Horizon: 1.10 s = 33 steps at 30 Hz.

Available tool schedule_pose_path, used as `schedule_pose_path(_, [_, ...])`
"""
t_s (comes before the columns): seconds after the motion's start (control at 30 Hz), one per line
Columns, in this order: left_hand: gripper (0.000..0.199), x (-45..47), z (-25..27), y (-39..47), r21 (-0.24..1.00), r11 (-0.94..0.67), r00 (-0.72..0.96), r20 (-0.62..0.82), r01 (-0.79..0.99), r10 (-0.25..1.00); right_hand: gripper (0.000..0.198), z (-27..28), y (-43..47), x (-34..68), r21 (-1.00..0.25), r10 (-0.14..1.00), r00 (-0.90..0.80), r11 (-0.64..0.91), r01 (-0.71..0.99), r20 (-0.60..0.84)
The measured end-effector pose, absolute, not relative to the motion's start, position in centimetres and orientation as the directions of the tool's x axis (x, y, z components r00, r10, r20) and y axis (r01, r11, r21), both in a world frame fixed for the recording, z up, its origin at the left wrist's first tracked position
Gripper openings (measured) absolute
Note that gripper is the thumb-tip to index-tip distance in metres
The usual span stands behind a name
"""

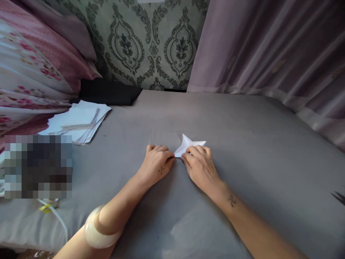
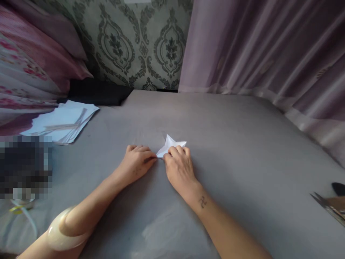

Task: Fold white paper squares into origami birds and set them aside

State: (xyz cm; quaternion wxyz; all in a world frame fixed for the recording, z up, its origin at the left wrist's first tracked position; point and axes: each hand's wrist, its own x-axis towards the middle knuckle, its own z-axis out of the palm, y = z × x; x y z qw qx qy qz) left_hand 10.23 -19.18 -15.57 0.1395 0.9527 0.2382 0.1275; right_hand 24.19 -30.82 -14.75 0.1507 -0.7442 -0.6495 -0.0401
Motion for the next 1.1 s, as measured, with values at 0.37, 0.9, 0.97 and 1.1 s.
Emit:
schedule_pose_path(0.37, [0.018,11.4,-15.6,-19.4,0.49,-0.678,0.763,0.037,0.549,0.645,0.013,-14.1,-28.9,25.7,-0.308,0.962,0.262,-0.227,0.924,0.079])
schedule_pose_path(0.9, [0.025,10.0,-14.8,-18.4,0.592,-0.693,0.791,0.146,0.412,0.595,0.014,-12.4,-26.8,26.4,-0.299,0.944,0.264,-0.315,0.901,-0.199])
schedule_pose_path(0.97, [0.027,10.3,-15.5,-19.1,0.584,-0.749,0.837,0.204,0.312,0.508,0.016,-12.3,-26.7,26.3,-0.292,0.945,0.258,-0.309,0.905,-0.202])
schedule_pose_path(1.1, [0.031,10.6,-15.9,-20.2,0.517,-0.834,0.9,0.247,0.191,0.359,0.014,-12.2,-26.4,26.2,-0.268,0.939,0.26,-0.316,0.91,-0.223])
